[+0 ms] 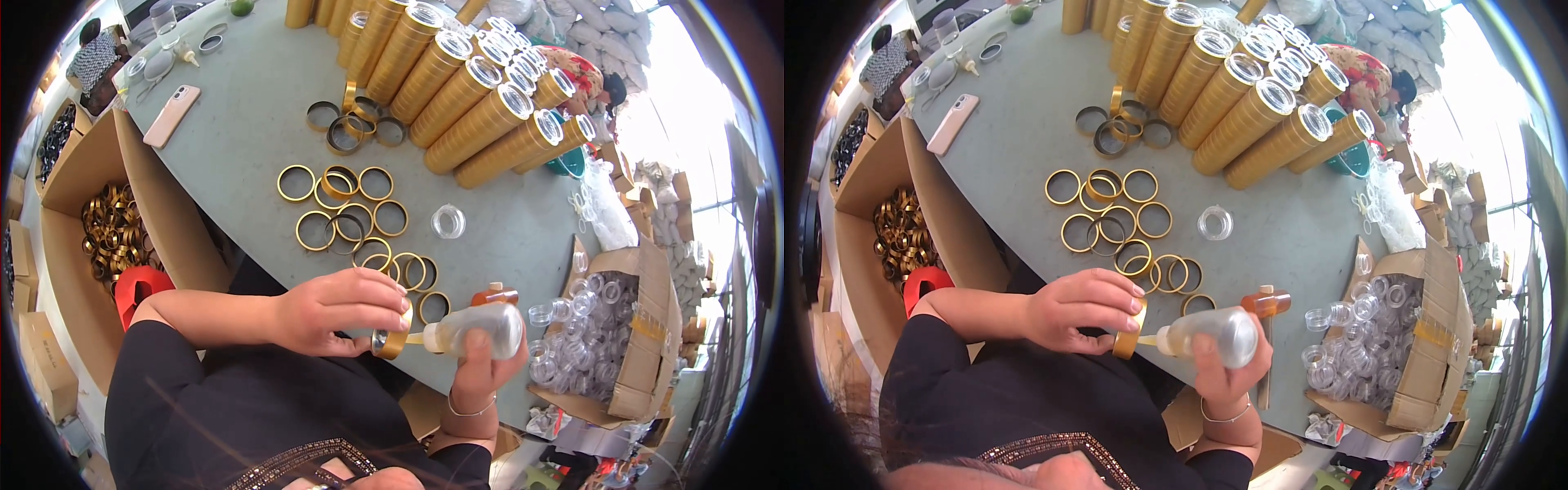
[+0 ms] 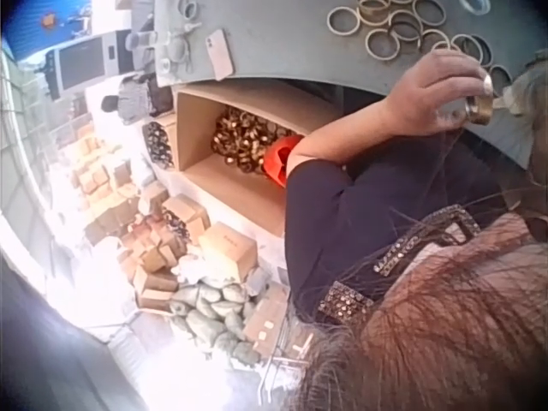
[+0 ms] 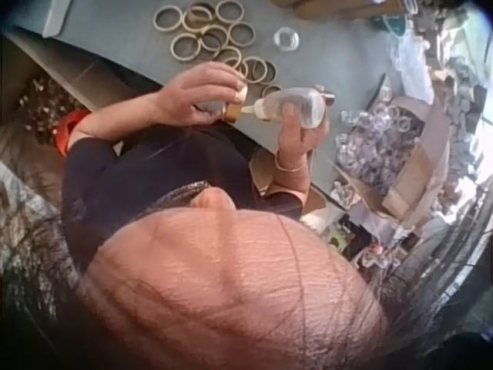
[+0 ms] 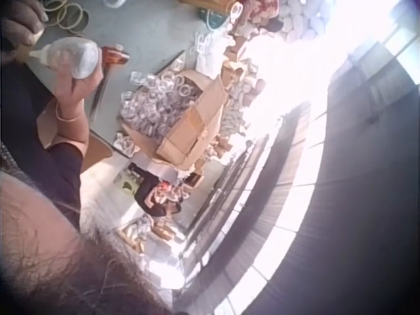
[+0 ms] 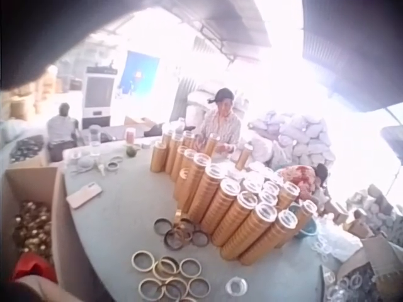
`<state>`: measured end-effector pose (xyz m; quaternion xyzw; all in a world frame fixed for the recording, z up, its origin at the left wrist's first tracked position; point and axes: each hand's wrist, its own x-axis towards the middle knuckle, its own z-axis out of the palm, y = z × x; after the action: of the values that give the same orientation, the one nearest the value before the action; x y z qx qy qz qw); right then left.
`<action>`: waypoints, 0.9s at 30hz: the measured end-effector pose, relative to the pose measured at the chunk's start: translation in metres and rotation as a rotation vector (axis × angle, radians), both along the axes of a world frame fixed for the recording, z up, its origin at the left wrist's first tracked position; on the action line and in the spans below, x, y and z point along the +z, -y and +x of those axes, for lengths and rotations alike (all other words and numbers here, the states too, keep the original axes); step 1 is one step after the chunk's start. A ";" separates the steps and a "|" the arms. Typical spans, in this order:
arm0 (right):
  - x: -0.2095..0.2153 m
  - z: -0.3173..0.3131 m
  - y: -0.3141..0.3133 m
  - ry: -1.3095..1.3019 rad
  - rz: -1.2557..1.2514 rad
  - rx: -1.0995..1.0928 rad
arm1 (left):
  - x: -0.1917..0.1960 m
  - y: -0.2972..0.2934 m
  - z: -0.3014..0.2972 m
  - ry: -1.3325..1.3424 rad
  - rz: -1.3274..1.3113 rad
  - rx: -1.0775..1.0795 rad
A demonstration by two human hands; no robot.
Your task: The person applies glue from a glue bottle to gold-colored rings, then assembles the rings onto plastic components.
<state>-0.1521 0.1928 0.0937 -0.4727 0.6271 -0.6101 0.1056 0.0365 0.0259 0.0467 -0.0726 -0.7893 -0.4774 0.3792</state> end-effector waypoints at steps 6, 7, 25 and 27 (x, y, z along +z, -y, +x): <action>0.005 -0.010 0.015 0.731 0.155 0.156 | 0.001 0.010 -0.002 -0.177 -0.364 -0.038; 0.001 -0.009 0.017 0.732 0.156 0.159 | 0.003 0.010 -0.002 -0.184 -0.399 -0.016; -0.046 -0.020 0.035 1.106 -0.305 -0.107 | -0.096 0.247 0.003 0.715 -0.096 0.935; -0.047 -0.018 0.038 1.113 -0.292 0.018 | -0.111 0.271 -0.020 0.688 -0.346 0.967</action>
<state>-0.1701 0.1552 0.0469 -0.0954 0.3822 -0.8464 0.3585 0.0169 -0.2453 -0.0639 0.3910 -0.8759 -0.1128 0.2592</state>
